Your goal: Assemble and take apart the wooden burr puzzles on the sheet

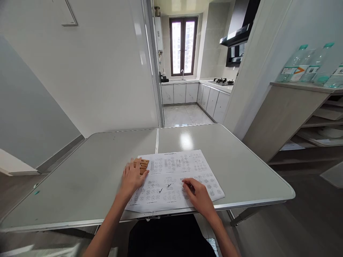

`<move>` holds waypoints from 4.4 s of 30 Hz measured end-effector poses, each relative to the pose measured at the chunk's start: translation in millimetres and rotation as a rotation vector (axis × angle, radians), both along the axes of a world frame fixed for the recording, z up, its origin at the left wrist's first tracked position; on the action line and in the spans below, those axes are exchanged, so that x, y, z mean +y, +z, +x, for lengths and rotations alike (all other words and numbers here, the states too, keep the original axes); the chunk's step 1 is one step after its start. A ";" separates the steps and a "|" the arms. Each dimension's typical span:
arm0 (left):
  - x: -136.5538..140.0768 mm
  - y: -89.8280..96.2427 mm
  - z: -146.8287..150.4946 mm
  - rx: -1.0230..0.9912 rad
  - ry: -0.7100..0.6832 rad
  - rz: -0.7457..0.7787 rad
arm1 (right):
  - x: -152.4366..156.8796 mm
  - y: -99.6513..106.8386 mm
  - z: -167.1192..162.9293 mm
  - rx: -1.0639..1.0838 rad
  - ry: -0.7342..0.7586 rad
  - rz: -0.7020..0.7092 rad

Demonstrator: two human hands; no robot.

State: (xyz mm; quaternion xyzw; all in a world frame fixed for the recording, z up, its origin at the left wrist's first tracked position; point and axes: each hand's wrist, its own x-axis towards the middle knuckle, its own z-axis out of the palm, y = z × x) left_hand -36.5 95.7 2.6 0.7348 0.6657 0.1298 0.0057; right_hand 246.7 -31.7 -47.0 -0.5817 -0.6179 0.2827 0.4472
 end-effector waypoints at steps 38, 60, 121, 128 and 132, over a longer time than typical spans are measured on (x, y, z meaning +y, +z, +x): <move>-53.3 -39.3 88.4 -0.063 -0.621 0.058 | 1.7 2.3 -2.0 -0.001 -0.015 0.045; -76.3 -31.6 55.2 -0.482 -0.610 -0.040 | 15.7 -8.5 -4.1 -0.202 -0.156 0.038; -85.1 -5.5 50.9 -1.027 -0.463 -0.348 | 0.0 21.1 -23.5 0.148 0.008 0.129; -80.6 -11.4 51.9 -1.176 -0.353 -0.365 | 3.0 8.6 -21.5 0.242 -0.058 0.101; -80.1 -11.1 51.6 -1.079 -0.381 -0.349 | -0.1 10.5 -22.8 0.214 0.131 0.040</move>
